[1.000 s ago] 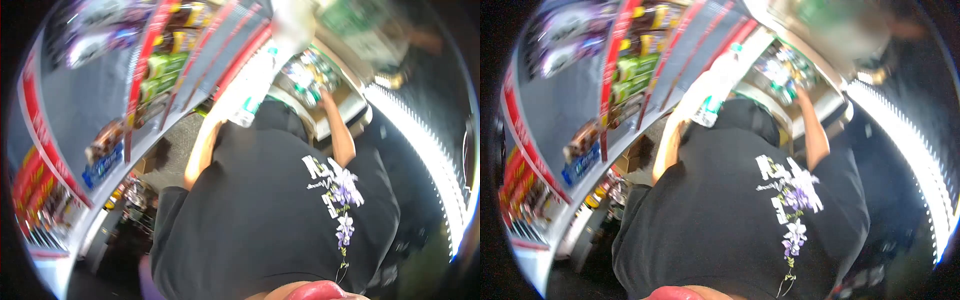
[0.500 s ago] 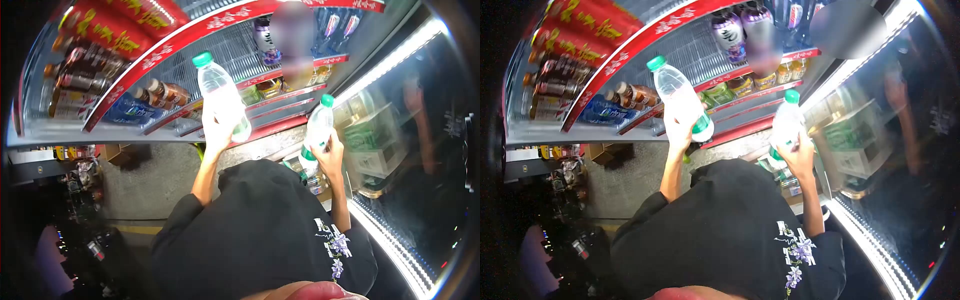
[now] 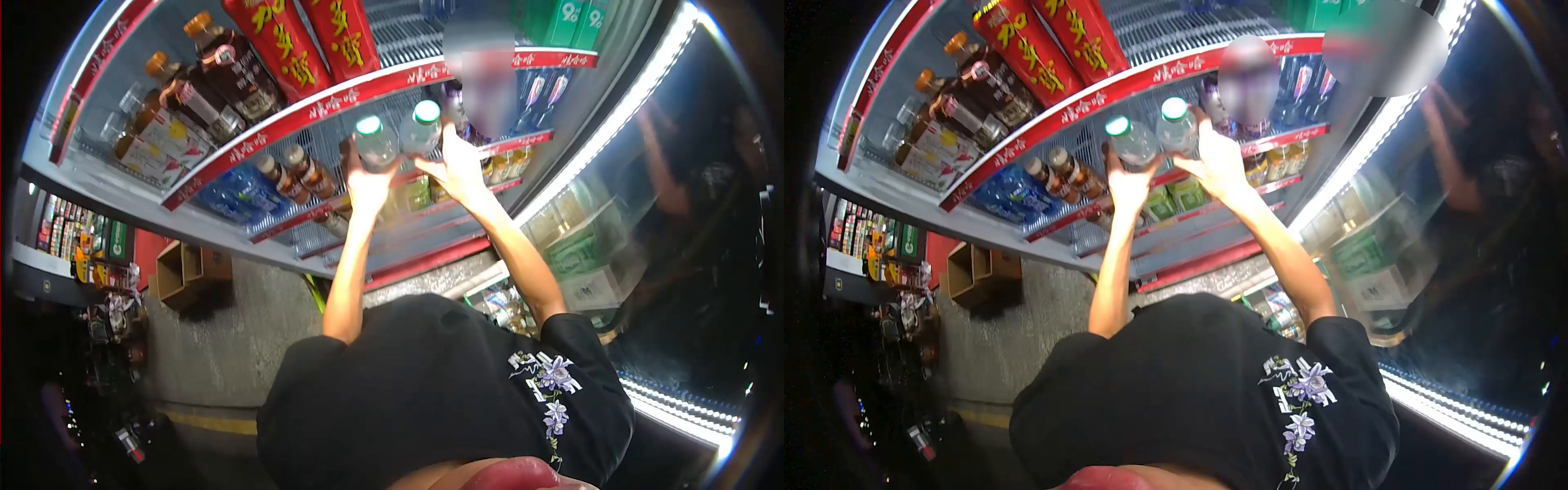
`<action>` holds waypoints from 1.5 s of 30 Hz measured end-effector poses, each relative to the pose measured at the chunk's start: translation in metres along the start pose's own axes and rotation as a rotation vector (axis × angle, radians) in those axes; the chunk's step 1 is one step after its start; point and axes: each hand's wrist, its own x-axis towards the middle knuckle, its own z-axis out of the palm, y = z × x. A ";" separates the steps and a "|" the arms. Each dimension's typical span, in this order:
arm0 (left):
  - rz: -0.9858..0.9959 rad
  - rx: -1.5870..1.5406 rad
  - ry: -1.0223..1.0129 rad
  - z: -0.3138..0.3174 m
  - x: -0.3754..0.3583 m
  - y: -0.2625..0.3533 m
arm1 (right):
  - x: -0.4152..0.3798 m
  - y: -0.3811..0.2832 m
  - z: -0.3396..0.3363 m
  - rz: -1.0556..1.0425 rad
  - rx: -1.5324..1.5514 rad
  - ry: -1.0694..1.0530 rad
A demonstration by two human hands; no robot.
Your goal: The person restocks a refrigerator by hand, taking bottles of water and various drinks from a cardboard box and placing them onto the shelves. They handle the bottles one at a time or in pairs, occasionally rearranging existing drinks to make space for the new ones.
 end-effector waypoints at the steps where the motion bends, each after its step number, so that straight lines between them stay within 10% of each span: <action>1: -0.067 -0.158 -0.074 0.001 0.004 0.002 | 0.003 -0.001 0.004 -0.070 0.067 0.079; 5: -0.142 -0.234 -0.146 0.009 0.013 -0.001 | 0.021 -0.005 0.007 0.183 0.058 -0.051; 20: -0.097 -0.084 -0.256 -0.010 -0.015 0.004 | -0.021 0.024 0.029 -0.154 0.253 0.222; 25: -0.060 -0.167 -0.087 -0.051 -0.088 0.015 | -0.159 0.055 0.026 0.217 0.394 0.345; 30: -0.605 0.002 -0.860 -0.091 -0.182 -0.026 | -0.348 0.150 0.021 0.732 0.174 0.180; 33: -0.193 0.131 -1.431 -0.109 -0.266 -0.092 | -0.481 0.213 0.021 0.996 -0.089 -0.104; 35: -0.851 0.241 -1.873 -0.097 -0.260 -0.071 | -0.555 0.261 0.036 1.116 -0.151 -0.249; 36: -0.836 0.253 -1.903 -0.093 -0.258 -0.068 | -0.576 0.270 0.037 1.385 0.015 -0.292; 38: -0.164 0.154 -1.535 -0.089 -0.253 -0.062 | -0.615 0.289 0.050 1.652 0.202 -0.233; 42: -0.339 0.251 -1.671 -0.057 -0.212 -0.020 | -0.632 0.332 0.078 1.955 0.312 0.026; 45: -0.256 0.294 -1.681 -0.049 -0.211 -0.015 | -0.589 0.336 0.093 1.712 0.301 0.028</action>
